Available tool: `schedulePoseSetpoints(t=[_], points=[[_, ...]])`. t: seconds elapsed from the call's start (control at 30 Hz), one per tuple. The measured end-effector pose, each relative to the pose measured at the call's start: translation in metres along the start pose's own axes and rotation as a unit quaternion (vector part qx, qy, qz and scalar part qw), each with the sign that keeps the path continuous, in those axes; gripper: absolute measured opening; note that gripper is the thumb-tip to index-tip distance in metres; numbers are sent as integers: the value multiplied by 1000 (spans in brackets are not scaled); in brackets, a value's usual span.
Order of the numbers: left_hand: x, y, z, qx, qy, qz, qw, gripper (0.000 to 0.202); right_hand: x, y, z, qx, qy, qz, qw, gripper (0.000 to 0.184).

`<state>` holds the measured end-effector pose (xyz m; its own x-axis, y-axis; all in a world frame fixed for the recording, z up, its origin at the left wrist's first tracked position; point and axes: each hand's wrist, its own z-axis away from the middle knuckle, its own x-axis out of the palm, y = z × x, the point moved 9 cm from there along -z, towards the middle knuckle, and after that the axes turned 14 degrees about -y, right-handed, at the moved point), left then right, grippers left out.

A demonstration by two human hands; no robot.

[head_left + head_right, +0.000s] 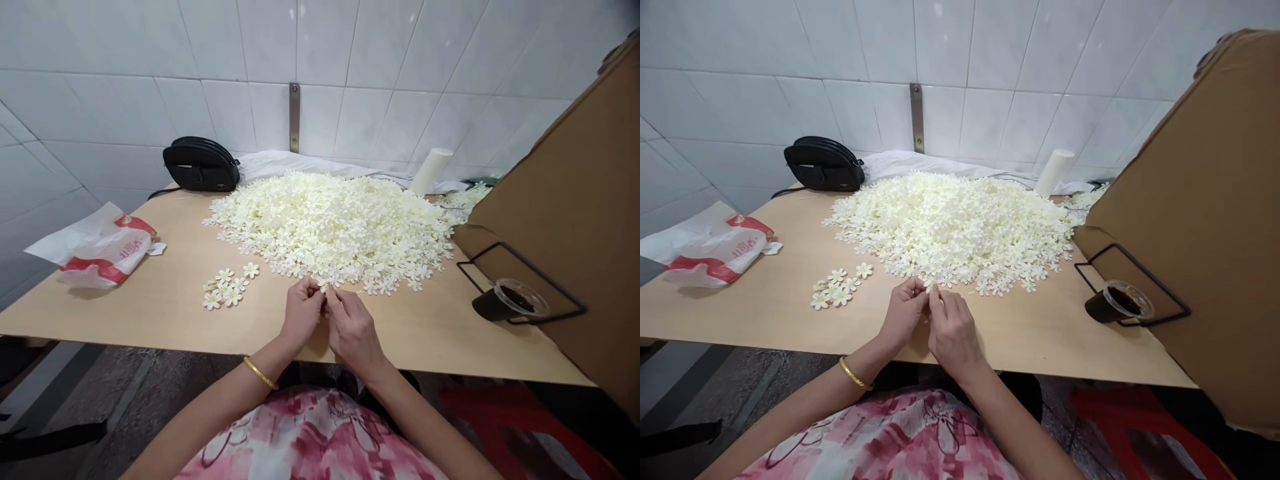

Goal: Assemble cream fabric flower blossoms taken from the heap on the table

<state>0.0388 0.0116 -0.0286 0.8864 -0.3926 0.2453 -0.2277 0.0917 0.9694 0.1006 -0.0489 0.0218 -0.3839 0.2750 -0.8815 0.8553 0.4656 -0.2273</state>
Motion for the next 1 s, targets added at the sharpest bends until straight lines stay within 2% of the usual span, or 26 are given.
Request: schedulePoseSetpoints(t=[0.07,0.13,0.17,0.23,0.3,0.33,0.37,0.47,0.63,0.8,0.9,1.0], points=[[3,-1,0,-6,-21,25,999,19,-7,8,3,7,9,-88,996,34],[9,-4,0,-28,-66,47,996,19,-11,22,3,34,9,-223,974,23],[13,-6,1,-40,-92,56,993,18,-9,30,3,55,2,-306,951,17],[19,-8,3,-55,-137,66,987,19,1,44,3,99,-21,-463,881,10],[20,-8,4,-54,-159,62,984,19,13,49,4,123,-45,-564,815,16],[20,-8,4,-51,-160,56,984,20,17,50,4,128,-52,-585,799,20],[19,-8,4,-49,-158,47,985,20,19,50,4,130,-55,-590,795,21],[14,-4,1,-47,-144,13,988,22,17,50,1,129,-45,-557,819,18],[8,14,-20,-39,-154,-23,987,19,-1,61,-14,136,11,-464,875,15],[-16,46,-56,20,-70,-44,996,20,-9,78,-33,166,40,-341,924,18],[-18,57,-72,46,-50,-43,997,19,-7,78,-45,162,41,-287,943,22],[-16,57,-79,55,-58,-41,996,20,-4,77,-58,158,34,-250,955,26]])
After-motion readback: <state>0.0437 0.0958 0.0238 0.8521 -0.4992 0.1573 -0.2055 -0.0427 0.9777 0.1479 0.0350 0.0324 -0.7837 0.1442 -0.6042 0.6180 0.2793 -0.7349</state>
